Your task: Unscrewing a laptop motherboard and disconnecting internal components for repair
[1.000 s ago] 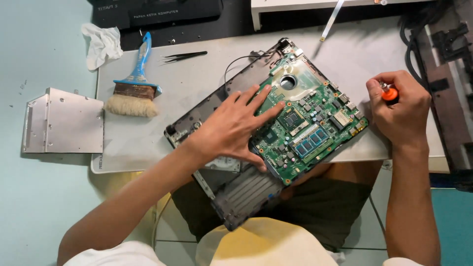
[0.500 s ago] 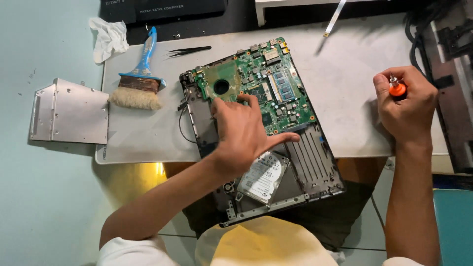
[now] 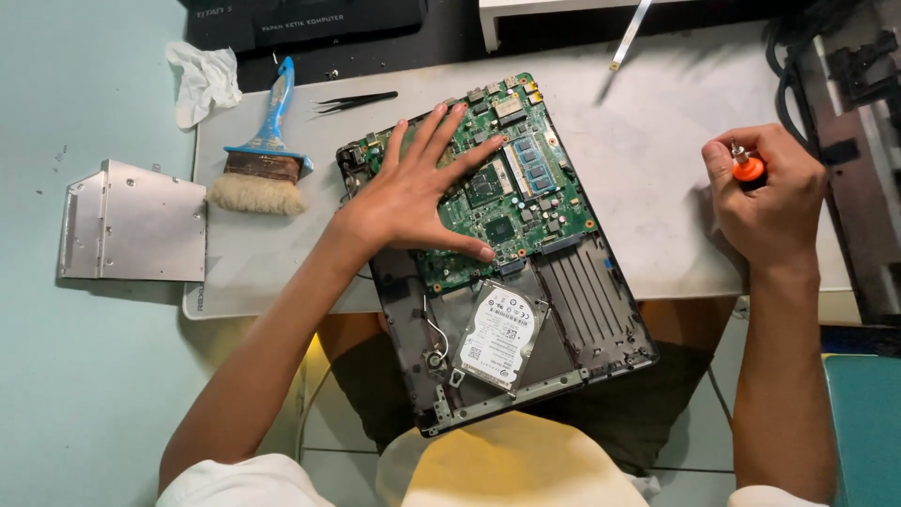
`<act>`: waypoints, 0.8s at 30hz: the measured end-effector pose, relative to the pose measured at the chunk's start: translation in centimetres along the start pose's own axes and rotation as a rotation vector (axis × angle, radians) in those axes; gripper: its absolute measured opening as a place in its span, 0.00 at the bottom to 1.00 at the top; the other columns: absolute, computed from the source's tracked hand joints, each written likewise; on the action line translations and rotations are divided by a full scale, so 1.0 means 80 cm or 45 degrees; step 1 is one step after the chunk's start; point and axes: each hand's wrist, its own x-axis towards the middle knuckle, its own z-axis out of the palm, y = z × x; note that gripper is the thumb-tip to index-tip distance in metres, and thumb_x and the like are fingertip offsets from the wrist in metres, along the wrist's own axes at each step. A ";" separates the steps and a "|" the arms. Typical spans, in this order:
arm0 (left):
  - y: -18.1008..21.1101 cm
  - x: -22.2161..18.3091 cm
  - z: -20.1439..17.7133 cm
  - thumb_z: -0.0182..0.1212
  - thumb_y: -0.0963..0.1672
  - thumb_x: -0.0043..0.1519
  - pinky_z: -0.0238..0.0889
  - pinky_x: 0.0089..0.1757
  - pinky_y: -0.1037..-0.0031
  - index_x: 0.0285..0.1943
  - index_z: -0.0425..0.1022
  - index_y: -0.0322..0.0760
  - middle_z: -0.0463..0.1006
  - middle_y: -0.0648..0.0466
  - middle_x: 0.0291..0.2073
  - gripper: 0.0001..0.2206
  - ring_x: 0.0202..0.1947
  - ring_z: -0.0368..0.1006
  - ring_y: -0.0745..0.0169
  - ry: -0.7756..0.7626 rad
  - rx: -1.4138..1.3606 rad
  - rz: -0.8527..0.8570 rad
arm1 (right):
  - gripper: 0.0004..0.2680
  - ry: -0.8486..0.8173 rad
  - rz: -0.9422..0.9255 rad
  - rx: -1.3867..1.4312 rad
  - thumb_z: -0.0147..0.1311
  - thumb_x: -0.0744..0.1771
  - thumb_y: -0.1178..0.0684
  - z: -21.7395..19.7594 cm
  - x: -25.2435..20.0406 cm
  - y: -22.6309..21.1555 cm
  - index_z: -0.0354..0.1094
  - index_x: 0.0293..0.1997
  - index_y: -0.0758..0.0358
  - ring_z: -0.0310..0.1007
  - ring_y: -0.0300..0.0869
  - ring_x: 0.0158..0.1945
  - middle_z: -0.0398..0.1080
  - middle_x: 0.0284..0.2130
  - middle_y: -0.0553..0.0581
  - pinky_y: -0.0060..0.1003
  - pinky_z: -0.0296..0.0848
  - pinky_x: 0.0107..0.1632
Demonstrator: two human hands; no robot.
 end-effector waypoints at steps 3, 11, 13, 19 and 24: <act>0.003 -0.006 0.020 0.65 0.82 0.45 0.24 0.78 0.25 0.98 0.40 0.71 0.31 0.40 0.95 0.71 0.92 0.21 0.37 0.149 0.056 -0.040 | 0.03 -0.010 -0.015 -0.021 0.72 0.81 0.72 -0.001 -0.002 0.002 0.81 0.57 0.82 0.67 0.47 0.35 0.78 0.42 0.67 0.41 0.68 0.40; 0.046 -0.032 0.038 0.52 0.85 0.53 0.36 0.71 0.19 1.00 0.35 0.59 0.33 0.26 0.92 0.71 0.91 0.25 0.26 0.171 0.216 -0.268 | 0.03 -0.020 -0.031 0.039 0.72 0.84 0.76 -0.005 -0.006 0.004 0.81 0.62 0.87 0.66 0.49 0.38 0.77 0.45 0.69 0.42 0.67 0.44; 0.061 -0.035 0.038 0.50 0.85 0.55 0.40 0.68 0.17 1.00 0.34 0.53 0.33 0.21 0.91 0.72 0.90 0.26 0.21 0.147 0.241 -0.331 | 0.03 -0.027 -0.025 0.046 0.71 0.85 0.76 -0.006 -0.007 0.007 0.81 0.63 0.88 0.65 0.48 0.38 0.76 0.44 0.68 0.42 0.66 0.44; 0.091 -0.034 0.032 0.36 0.85 0.58 0.59 0.57 0.11 0.98 0.40 0.44 0.42 0.15 0.87 0.70 0.86 0.35 0.11 0.056 0.346 -0.601 | 0.04 -0.036 -0.035 0.052 0.76 0.87 0.76 -0.006 -0.010 0.009 0.84 0.65 0.91 0.64 0.49 0.39 0.77 0.44 0.69 0.42 0.66 0.46; 0.102 -0.017 0.031 0.36 0.85 0.60 0.63 0.54 0.10 0.97 0.39 0.40 0.45 0.11 0.85 0.70 0.84 0.42 0.07 0.025 0.316 -0.783 | 0.05 -0.024 -0.074 0.021 0.79 0.86 0.74 -0.006 -0.007 0.008 0.85 0.65 0.90 0.70 0.50 0.41 0.82 0.48 0.73 0.43 0.71 0.47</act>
